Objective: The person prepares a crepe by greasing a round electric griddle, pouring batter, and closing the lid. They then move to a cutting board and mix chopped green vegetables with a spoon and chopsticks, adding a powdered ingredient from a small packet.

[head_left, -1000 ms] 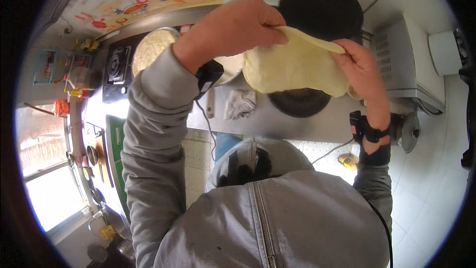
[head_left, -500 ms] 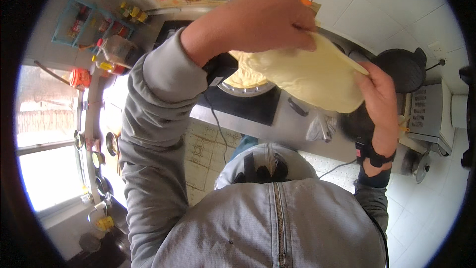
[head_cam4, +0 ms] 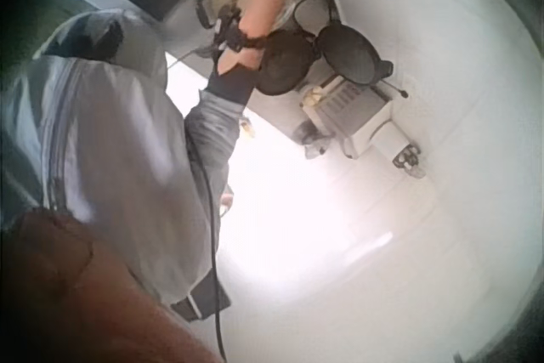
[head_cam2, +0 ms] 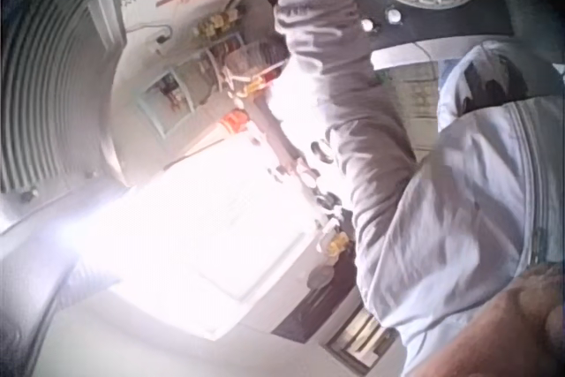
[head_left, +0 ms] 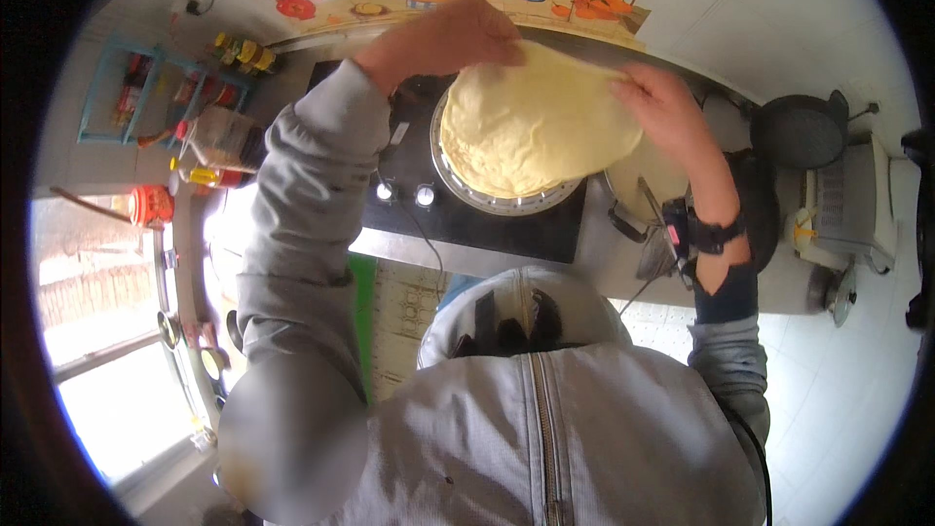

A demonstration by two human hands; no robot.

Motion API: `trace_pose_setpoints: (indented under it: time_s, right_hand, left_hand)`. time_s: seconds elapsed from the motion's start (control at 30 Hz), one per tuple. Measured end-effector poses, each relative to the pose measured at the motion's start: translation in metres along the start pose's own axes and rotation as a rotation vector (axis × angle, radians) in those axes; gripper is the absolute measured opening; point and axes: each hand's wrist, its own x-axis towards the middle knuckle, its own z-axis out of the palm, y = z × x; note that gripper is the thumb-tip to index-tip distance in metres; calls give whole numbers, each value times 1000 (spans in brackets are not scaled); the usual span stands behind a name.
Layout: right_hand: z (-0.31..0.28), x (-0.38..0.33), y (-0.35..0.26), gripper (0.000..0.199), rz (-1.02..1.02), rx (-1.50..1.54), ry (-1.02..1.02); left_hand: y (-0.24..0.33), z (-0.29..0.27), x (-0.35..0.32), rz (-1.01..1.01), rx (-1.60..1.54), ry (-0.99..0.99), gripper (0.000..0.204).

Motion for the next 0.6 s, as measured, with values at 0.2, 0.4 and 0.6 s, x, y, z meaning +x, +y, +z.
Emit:
trace_pose_setpoints:
  time_s: [0.2, 0.4, 0.6]
  right_hand:
    - [22, 5, -29, 31, -135, -85, 305]
    - [98, -29, -2, 20, -236, -414, 226]
    - [196, -57, 37, 18, -197, -522, 25]
  left_hand:
    - [-38, -21, 6, 127, 171, 248, 36]
    - [-94, 73, -46, 264, 432, 224, 20]
    - [-150, 193, -84, 261, 429, 112, 21]
